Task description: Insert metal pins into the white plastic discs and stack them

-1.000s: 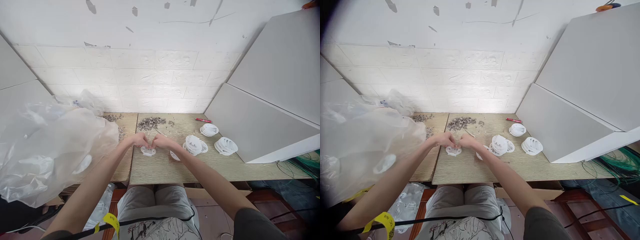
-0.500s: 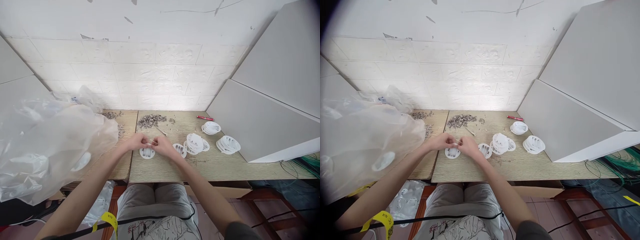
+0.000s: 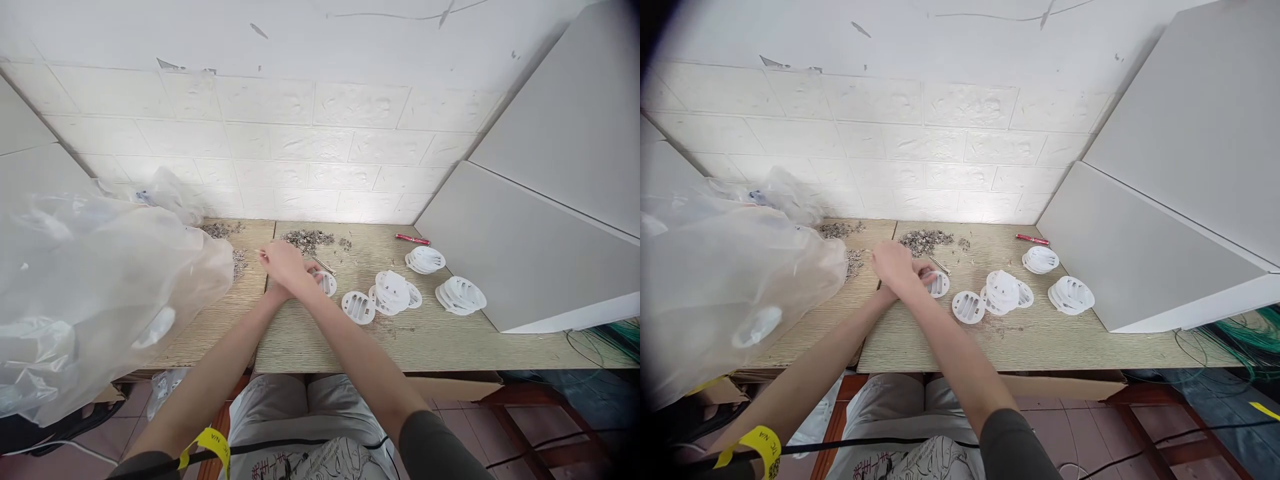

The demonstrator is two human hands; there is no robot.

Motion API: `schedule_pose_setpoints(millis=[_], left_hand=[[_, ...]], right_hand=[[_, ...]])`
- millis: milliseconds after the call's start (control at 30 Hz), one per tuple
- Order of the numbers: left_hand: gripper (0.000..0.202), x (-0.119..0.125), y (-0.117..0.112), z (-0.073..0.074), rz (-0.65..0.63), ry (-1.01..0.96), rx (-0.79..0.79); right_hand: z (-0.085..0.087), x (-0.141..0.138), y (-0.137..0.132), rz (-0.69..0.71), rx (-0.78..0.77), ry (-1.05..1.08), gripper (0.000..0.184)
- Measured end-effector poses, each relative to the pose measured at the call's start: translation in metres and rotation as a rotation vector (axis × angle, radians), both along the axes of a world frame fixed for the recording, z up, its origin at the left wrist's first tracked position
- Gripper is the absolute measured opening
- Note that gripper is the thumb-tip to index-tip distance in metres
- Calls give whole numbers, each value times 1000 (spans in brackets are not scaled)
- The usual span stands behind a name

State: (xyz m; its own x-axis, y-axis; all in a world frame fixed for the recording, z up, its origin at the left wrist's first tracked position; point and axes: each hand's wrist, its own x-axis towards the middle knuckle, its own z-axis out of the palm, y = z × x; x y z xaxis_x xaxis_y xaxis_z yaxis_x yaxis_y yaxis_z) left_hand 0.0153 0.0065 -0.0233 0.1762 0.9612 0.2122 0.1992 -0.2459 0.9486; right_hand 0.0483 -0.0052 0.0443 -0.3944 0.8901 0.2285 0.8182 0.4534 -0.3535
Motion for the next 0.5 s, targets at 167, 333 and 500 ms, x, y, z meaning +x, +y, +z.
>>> schedule_pose_setpoints(millis=[167, 333, 500], left_hand=[[8, -3, -3, 2, -72, 330, 60], [14, -4, 0, 1, -62, 607, 135], [15, -4, 0, 0, -64, 645, 162]], right_hand=[[-18, -40, 8, 105, -55, -79, 15], [-21, -46, 15, 109, -113, -86, 16], [-21, -44, 15, 114, -138, -42, 23]])
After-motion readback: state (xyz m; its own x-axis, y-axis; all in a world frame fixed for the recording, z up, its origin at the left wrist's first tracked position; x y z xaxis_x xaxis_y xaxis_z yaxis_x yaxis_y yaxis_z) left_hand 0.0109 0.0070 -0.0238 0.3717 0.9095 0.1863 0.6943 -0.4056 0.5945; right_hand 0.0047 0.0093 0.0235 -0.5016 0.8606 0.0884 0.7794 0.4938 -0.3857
